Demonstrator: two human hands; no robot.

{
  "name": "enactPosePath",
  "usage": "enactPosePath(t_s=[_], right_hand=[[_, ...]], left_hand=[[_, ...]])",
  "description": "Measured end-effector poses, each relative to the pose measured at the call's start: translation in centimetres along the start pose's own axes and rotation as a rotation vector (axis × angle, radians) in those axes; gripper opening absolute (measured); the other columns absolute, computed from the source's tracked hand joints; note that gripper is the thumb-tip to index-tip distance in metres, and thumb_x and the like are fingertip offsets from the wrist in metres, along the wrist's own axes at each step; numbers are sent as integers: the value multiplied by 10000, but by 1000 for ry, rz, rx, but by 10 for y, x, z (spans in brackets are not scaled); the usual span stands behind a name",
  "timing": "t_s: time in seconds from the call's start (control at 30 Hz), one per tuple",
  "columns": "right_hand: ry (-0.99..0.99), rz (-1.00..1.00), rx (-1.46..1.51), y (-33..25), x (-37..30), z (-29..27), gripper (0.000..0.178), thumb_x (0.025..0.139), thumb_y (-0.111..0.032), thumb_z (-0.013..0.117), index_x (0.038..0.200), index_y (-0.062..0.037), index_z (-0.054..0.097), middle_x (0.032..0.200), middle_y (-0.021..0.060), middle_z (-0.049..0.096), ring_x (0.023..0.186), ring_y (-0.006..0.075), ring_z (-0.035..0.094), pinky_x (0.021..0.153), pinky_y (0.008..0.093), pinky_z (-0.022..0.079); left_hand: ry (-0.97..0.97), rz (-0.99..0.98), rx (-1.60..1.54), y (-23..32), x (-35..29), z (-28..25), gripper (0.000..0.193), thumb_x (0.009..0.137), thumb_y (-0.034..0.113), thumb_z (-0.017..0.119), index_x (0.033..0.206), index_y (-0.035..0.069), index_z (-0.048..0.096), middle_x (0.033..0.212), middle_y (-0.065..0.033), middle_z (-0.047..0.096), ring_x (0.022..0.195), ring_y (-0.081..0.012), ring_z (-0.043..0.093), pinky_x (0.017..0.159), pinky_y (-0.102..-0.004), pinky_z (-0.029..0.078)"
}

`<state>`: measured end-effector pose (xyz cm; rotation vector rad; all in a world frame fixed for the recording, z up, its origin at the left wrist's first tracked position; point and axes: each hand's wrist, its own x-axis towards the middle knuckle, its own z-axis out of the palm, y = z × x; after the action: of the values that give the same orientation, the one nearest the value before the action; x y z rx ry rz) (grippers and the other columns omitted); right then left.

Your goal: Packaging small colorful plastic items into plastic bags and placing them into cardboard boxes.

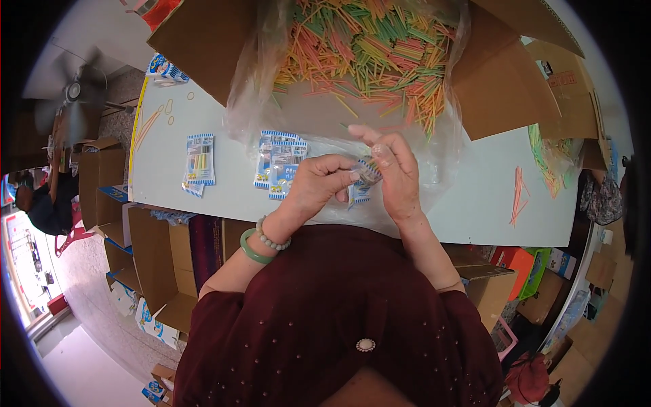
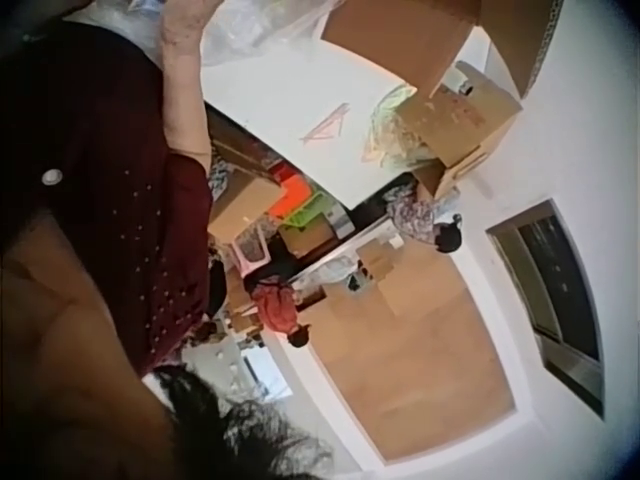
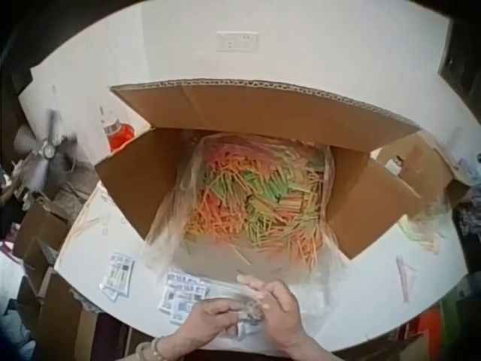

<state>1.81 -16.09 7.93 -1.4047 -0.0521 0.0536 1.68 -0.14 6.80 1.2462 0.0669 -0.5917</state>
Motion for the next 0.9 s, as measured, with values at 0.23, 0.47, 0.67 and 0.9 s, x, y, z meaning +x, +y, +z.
enactPosePath(t_s=[0.23,0.47,0.67,0.9], right_hand=[[-213,-26,-324,1,8,-9,245,945,-232,478,1007,-4,542,1215,154,573,1103,195,524,973,320,376],[-144,-9,-147,-6,11,-44,401,870,-174,572,1249,-49,528,1237,103,540,1088,201,529,941,321,413],[-162,16,-488,3,1,-28,220,797,-42,608,1015,-34,637,935,23,610,901,110,543,786,258,442],[-100,107,-323,4,-8,-9,121,800,-40,592,915,-22,625,832,-22,586,791,75,514,720,225,418]], left_hand=[[27,319,116,-17,16,-5,89,861,33,613,911,-19,666,847,-12,619,750,-73,536,689,-205,441],[58,303,-41,-8,19,-13,150,904,72,577,1008,-1,656,920,10,637,847,-58,539,780,-226,440],[-32,299,-135,-5,11,-15,186,897,96,597,1052,5,649,929,0,643,899,-72,559,821,-230,448],[65,269,-64,-2,-7,-12,208,845,75,644,1037,-6,653,997,-38,636,947,-96,557,843,-239,442]])
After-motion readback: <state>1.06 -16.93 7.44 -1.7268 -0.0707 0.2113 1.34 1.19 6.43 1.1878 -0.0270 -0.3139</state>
